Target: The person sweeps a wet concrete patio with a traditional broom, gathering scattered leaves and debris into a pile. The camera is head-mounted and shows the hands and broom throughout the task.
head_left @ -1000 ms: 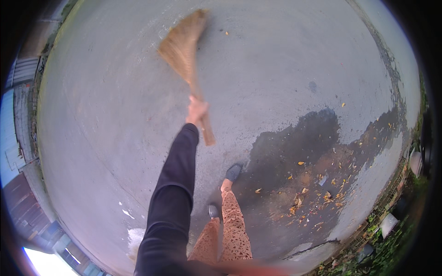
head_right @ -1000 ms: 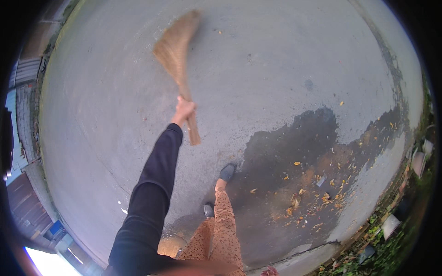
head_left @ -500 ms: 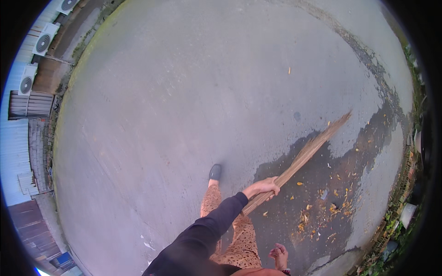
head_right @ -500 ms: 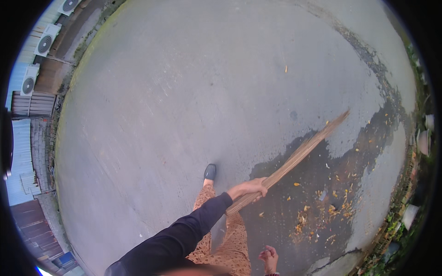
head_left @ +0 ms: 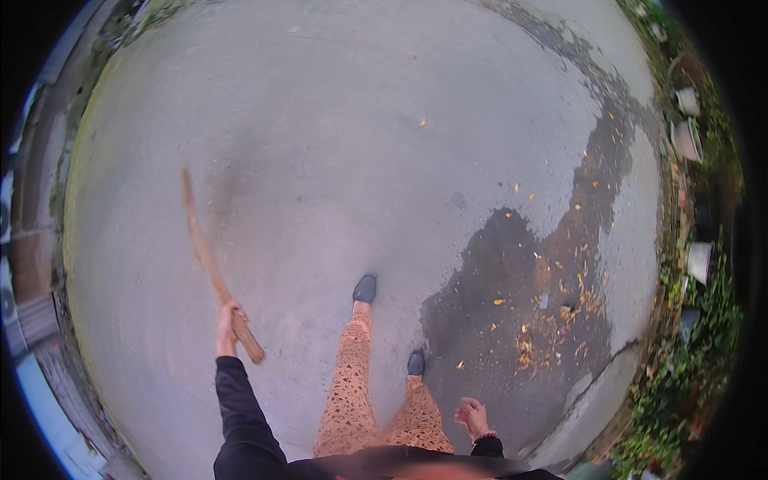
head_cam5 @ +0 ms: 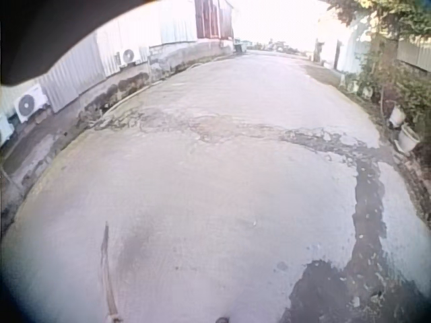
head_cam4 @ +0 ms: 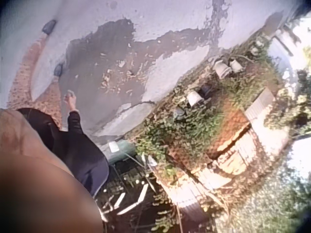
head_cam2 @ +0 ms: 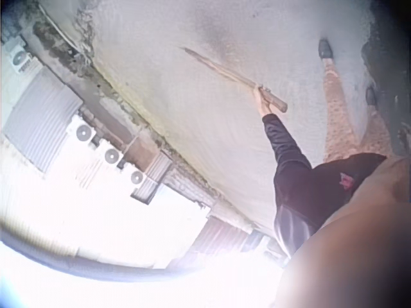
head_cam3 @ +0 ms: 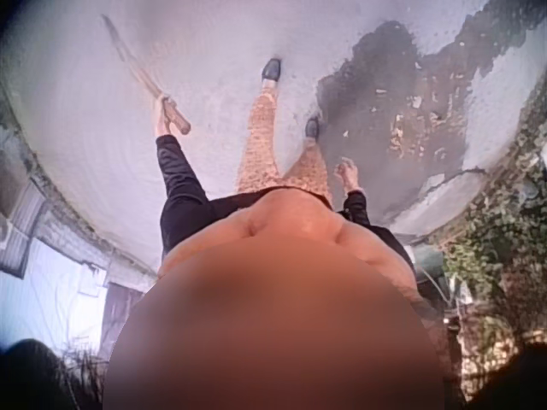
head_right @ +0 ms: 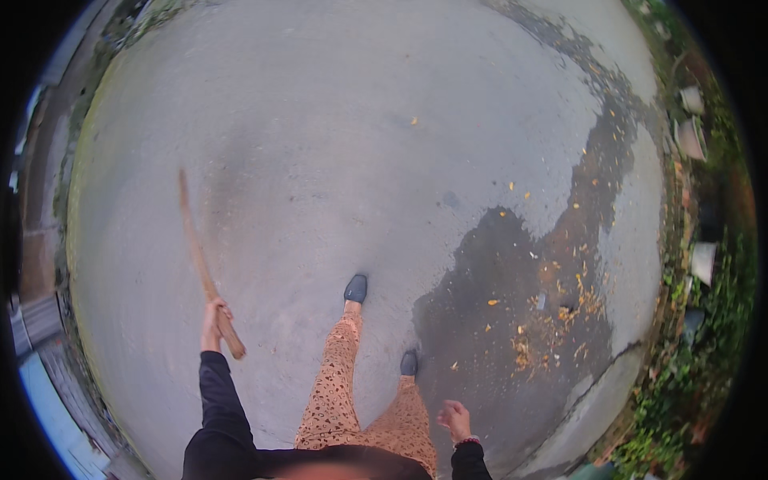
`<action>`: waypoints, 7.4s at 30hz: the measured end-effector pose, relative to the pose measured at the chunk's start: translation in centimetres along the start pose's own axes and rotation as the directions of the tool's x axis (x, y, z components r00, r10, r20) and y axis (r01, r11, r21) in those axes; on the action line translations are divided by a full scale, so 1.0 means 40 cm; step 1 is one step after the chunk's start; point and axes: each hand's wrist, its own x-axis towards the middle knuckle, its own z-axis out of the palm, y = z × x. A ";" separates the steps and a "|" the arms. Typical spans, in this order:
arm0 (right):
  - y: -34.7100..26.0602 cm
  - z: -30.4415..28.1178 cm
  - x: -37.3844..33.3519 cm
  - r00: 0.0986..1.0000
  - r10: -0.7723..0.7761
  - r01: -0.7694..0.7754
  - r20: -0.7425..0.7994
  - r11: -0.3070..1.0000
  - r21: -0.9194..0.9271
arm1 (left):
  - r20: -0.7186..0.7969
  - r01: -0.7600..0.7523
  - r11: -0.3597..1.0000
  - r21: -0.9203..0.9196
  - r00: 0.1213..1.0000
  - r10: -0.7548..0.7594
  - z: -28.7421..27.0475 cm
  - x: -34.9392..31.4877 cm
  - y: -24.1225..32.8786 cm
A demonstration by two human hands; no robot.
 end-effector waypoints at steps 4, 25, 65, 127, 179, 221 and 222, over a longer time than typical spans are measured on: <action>-0.128 0.253 -0.070 0.970 -0.167 0.149 0.175 0.983 0.111 | 0.088 -0.189 0.928 -0.320 0.970 0.228 0.077 0.278 0.164; -0.415 0.225 -0.029 0.830 -0.480 0.148 0.284 0.680 0.718 | 0.757 -0.313 0.690 0.652 0.310 -0.575 1.440 -0.454 -0.327; -1.002 -0.152 0.338 0.609 -0.587 -0.317 0.533 0.437 0.842 | 0.511 -0.221 0.619 0.753 0.790 -0.339 2.043 -0.393 -0.330; -0.872 0.186 0.004 0.986 0.006 0.110 -0.168 -0.780 0.616 | -0.363 -0.279 -0.778 0.562 0.763 -0.535 1.743 -0.663 -0.586; -0.467 0.234 0.268 0.910 0.415 0.362 0.017 -0.812 0.459 | -0.470 -0.786 -0.617 -0.037 0.558 -0.683 1.357 -0.600 -0.991; -0.877 -0.668 0.247 0.761 -0.444 -0.022 -0.472 -0.746 0.666 | 0.352 -0.915 -0.113 0.388 0.260 -0.899 2.382 -1.248 -1.025; -0.810 -0.611 0.207 0.726 -0.485 -0.141 -0.488 -0.799 0.584 | 0.491 -0.947 -0.098 0.307 0.246 -0.836 2.295 -1.255 -1.032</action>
